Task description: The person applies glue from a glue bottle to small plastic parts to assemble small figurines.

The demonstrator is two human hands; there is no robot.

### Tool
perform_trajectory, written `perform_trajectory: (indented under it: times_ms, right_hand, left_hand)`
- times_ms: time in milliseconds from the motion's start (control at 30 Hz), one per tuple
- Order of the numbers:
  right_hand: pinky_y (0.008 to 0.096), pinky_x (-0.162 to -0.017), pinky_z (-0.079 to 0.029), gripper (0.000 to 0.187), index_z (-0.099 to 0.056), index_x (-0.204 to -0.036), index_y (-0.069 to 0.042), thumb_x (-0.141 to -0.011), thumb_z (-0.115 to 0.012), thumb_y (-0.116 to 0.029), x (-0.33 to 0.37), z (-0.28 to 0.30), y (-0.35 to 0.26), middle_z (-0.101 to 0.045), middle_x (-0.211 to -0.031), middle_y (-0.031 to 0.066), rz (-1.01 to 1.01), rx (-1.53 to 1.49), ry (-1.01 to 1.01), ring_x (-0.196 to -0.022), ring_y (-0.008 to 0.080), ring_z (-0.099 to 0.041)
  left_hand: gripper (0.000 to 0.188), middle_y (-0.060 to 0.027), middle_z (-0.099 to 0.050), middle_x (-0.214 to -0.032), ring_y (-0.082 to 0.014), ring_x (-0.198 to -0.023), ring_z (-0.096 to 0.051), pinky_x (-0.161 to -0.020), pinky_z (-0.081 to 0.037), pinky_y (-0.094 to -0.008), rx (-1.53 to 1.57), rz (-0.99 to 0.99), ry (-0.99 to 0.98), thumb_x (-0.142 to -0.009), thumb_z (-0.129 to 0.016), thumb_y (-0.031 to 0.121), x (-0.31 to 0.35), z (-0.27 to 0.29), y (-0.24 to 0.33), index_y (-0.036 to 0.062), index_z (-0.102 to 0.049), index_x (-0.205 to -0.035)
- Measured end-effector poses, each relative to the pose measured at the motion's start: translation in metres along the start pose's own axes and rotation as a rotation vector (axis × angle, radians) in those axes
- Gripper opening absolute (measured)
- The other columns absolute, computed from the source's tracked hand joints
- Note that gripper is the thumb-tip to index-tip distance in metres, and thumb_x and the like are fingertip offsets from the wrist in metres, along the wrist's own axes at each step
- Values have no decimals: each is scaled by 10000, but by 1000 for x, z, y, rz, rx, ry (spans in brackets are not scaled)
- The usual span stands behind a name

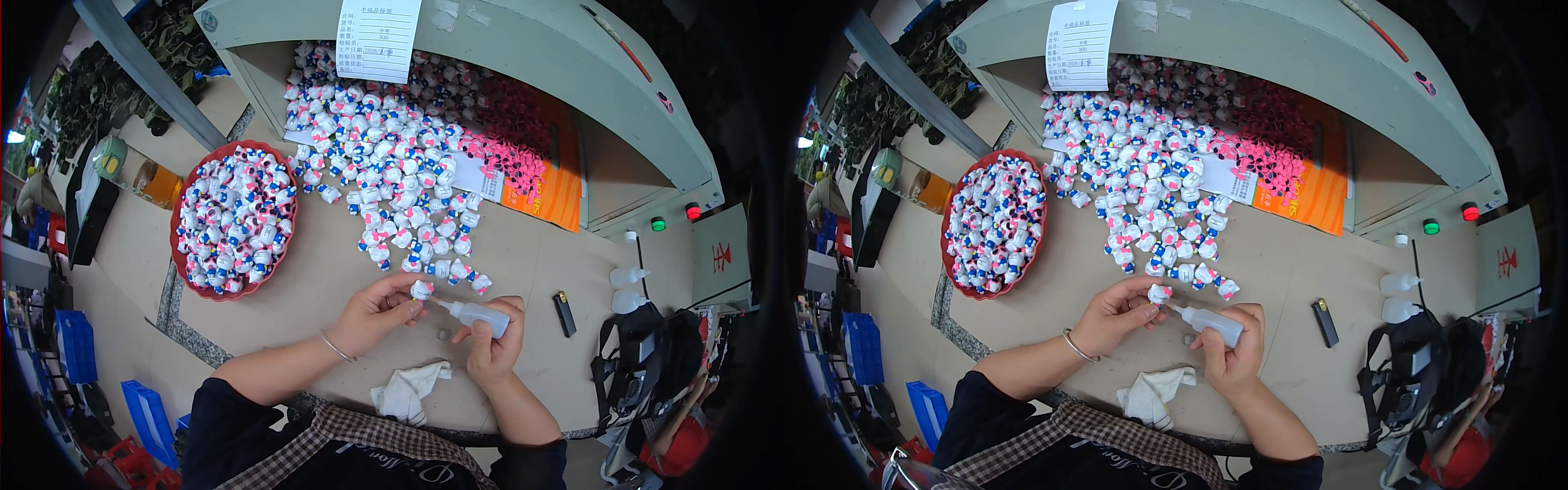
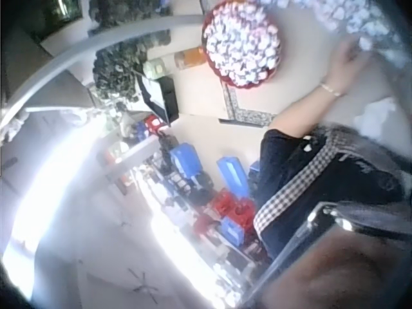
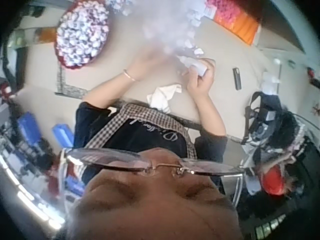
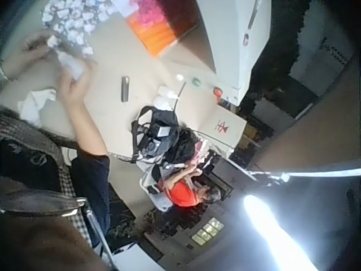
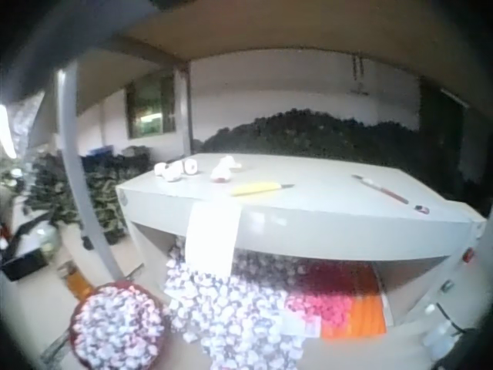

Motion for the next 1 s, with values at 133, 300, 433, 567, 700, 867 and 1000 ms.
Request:
perform_trajectory:
  times_ms: [133,300,433,567,700,867,1000]
  right_hand:
    - [235,-470,-491,203,-374,-979,44,-830,-477,-47,0,0,-3,-354,-932,132,17,5,9,-589,152,-553]
    - [233,-466,-488,205,-372,-980,43,-828,-479,-45,1,-1,-2,-356,-928,134,4,7,-2,-583,150,-553]
    - [238,-456,-506,234,-361,-968,38,-866,-453,-151,2,-3,-4,-335,-919,106,-7,49,-39,-677,145,-501]
    - [245,-464,-509,223,-357,-962,38,-865,-447,-140,2,-1,-5,-335,-915,107,6,65,-27,-674,147,-506]
    - [246,-479,-504,205,-363,-972,46,-829,-476,-49,2,5,-4,-351,-914,131,27,60,8,-596,160,-548]
    - [254,-539,-529,210,-360,-990,11,-834,-485,-51,-2,22,6,-376,-965,110,-164,-197,209,-735,191,-568]
    - [264,-541,-529,198,-383,-978,-23,-822,-499,-60,-22,39,5,-437,-940,75,-331,-181,283,-793,154,-555]
  left_hand:
    - [371,-56,-563,-1007,-144,-881,-582,-693,-481,-247,0,-13,5,-844,-508,33,0,1,-1,60,-425,-1205]
    - [371,-42,-557,-1036,-130,-885,-576,-697,-475,-243,30,-1,3,-843,-518,47,1,1,-2,56,-428,-1202]
    - [367,-31,-543,-1073,-120,-887,-569,-705,-471,-243,31,4,17,-844,-522,58,1,2,-2,49,-430,-1199]
    - [365,-29,-544,-1072,-121,-889,-567,-709,-471,-245,20,2,20,-845,-520,58,1,3,-2,49,-431,-1199]
    - [364,-31,-545,-1068,-118,-890,-565,-713,-470,-243,35,-9,15,-844,-521,55,0,2,-2,48,-434,-1197]
    - [359,-37,-551,-1036,-114,-876,-567,-709,-470,-236,72,-14,-1,-840,-525,48,0,-1,-2,50,-444,-1190]
    - [367,-30,-552,-987,-112,-857,-571,-692,-476,-235,11,-13,20,-831,-533,35,0,3,-3,55,-450,-1188]
Point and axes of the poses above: each hand's wrist, its own x-axis away from the middle knuckle, its own z-axis out of the back of the hand, y = z × x, the point moved 9 cm from there along -x, towards the middle knuckle
